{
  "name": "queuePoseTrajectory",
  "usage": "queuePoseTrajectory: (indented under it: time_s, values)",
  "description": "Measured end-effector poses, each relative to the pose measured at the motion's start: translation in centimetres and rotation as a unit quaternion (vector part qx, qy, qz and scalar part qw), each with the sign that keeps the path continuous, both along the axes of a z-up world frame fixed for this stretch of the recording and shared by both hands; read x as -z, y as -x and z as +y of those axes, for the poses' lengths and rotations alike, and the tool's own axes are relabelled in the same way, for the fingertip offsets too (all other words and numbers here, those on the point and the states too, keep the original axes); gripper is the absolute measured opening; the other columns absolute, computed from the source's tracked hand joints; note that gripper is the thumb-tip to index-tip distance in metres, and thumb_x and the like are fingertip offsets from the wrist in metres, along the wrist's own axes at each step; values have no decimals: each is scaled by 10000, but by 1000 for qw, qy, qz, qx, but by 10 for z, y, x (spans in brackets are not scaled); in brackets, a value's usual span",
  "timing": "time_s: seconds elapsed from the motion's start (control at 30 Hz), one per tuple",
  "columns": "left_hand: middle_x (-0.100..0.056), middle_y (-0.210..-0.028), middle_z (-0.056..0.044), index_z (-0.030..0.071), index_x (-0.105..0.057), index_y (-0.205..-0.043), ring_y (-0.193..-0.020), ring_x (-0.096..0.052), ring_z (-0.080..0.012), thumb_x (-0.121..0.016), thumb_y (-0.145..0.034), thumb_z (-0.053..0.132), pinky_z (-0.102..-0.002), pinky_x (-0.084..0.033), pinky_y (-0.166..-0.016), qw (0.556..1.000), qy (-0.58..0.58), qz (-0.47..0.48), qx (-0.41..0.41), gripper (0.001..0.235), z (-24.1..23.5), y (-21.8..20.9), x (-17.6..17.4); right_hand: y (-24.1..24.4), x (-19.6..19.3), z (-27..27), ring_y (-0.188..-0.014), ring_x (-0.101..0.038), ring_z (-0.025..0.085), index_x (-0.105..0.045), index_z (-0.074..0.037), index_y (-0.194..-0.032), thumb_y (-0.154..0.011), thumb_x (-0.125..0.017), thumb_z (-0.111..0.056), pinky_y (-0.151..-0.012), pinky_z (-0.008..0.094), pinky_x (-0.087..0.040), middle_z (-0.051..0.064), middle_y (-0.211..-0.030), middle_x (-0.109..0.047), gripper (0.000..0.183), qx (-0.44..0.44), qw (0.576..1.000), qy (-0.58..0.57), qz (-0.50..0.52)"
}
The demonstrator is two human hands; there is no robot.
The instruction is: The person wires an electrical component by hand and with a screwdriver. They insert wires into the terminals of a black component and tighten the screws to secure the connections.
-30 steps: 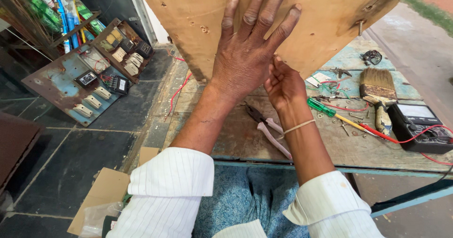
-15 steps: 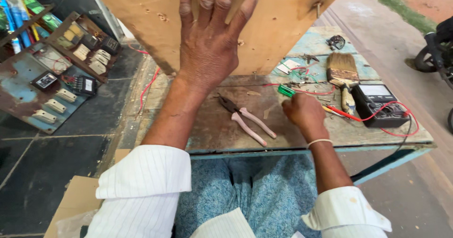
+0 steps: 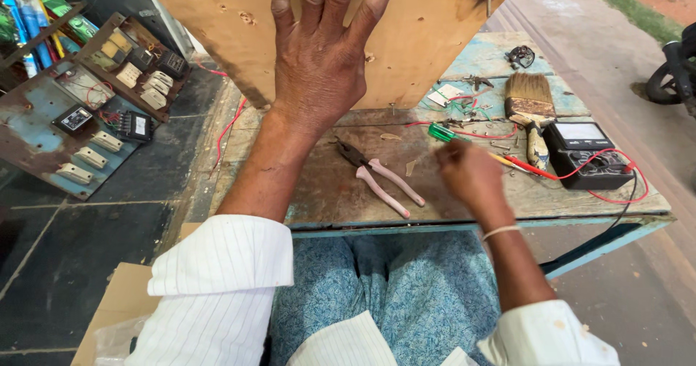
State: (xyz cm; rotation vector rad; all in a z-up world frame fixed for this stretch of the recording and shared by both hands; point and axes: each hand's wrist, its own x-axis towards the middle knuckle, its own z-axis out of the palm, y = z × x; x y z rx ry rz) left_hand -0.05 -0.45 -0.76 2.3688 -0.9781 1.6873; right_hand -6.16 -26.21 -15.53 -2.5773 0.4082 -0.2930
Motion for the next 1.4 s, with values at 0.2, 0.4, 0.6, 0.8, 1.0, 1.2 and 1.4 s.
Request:
queuePoseTrajectory:
  time_s: [0.2,0.4,0.6,0.8,1.0,1.2,1.4]
  values:
    - [-311,-1605,-87,208,-411,-1601,-1536,-227,-296,-656,-817,-60,-627,-136,-1308,1000,-1,-20,-3,864,2,1,-1,23,11,79,-1069,-605,423,-662,-117,-1257,-776,-773,-536,-872,528,-503,221,-1147,-645,647,-191,968,137,-83]
    - [-331,-1568,-118,186,-430,-1584,-1522,-254,-300,-674,-805,-36,-637,-162,-1281,1000,-12,-22,-7,846,3,5,-1,23,21,82,-1053,-586,428,-633,-192,-1354,-830,-727,-484,-848,549,-498,211,-1128,-623,608,-153,968,167,-113]
    - [-388,-1540,-123,141,-503,-1492,-1527,-308,-311,-683,-802,13,-631,-208,-1242,999,-8,-51,10,725,2,11,-5,13,23,55,-1061,-575,409,-647,-196,-1340,-865,-703,-495,-854,561,-488,204,-1131,-615,565,-90,977,165,-98]
    - [-461,-1503,-95,135,-539,-1391,-1488,-385,-289,-618,-969,55,-562,-274,-1171,993,16,-116,4,437,-2,27,-13,10,12,13,-1014,-643,335,-707,-146,-1259,-883,-709,-423,-822,477,-523,177,-1141,-655,467,-87,975,47,-201]
    - [-544,-1275,-56,92,-541,-1369,-1183,-497,-236,-602,-1034,114,-509,-346,-1126,989,-28,-136,40,341,15,51,-9,40,-34,-15,-972,-662,191,-709,-47,-1240,-1043,-608,-402,-831,322,-518,113,-1092,-710,418,-81,904,-304,-289]
    - [-561,-967,-36,83,-660,-1285,-874,-506,-185,-654,-1040,264,-403,-405,-828,987,-92,-128,17,304,22,94,12,67,-66,-23,-937,-642,153,-667,-14,-1272,-1058,-569,-419,-795,289,-516,78,-1034,-677,468,-112,802,-523,-265]
    - [-572,-926,-74,53,-648,-1067,-822,-552,-238,-640,-868,179,-408,-475,-739,994,-84,-41,56,236,34,166,41,80,-89,-29,-1025,-641,184,-639,23,-1287,-1048,-605,-393,-906,332,-516,100,-1136,-678,481,-160,830,-478,-237]
